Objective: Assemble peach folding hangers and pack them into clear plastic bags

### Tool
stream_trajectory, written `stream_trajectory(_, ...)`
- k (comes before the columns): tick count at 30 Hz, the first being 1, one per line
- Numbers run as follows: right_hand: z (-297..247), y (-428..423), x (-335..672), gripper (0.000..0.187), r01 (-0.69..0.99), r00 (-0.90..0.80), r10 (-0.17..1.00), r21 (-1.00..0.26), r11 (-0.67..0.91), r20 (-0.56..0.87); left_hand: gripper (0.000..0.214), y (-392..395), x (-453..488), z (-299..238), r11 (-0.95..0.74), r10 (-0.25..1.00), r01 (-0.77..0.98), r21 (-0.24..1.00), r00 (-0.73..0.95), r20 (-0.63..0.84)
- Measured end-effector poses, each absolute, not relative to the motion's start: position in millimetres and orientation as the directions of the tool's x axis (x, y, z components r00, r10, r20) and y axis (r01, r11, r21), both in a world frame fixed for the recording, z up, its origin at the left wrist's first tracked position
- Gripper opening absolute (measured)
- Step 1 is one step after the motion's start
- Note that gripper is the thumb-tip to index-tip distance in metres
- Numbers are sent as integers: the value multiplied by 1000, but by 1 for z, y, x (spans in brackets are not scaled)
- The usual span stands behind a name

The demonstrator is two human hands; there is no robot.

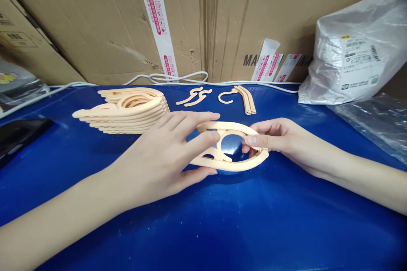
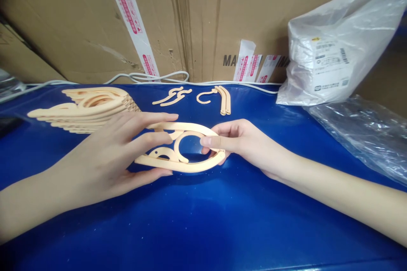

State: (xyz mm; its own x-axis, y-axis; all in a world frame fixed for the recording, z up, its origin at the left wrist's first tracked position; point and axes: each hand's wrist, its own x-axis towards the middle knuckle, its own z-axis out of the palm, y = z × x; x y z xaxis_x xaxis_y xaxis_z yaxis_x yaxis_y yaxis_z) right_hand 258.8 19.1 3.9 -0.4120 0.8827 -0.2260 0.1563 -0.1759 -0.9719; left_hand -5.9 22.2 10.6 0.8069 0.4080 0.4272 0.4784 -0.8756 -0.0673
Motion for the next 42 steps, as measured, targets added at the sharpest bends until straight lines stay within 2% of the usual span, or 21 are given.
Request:
stream_trajectory(11,2,19,256,22,145,-411,884,-973,-178,-223,36,19,-5,12,-859,488,510,42,792,367)
stream_trajectory(17,5,18,256,23,153,-411,880,-970,-191,-238,31,16,-3,13,-844,521,529,87,770,368)
stream_trajectory(25,6,17,255,22,167,-411,877,-966,-196,-249,43,18,-2,9,-828,561,493,268,730,391)
stream_trajectory(32,7,16,253,22,126,-416,879,-972,-200,-234,58,18,-1,8,-837,547,490,244,742,388)
stream_trajectory(42,4,17,254,18,107,-473,848,-971,-215,-240,52,15,1,11,-859,512,477,188,781,358)
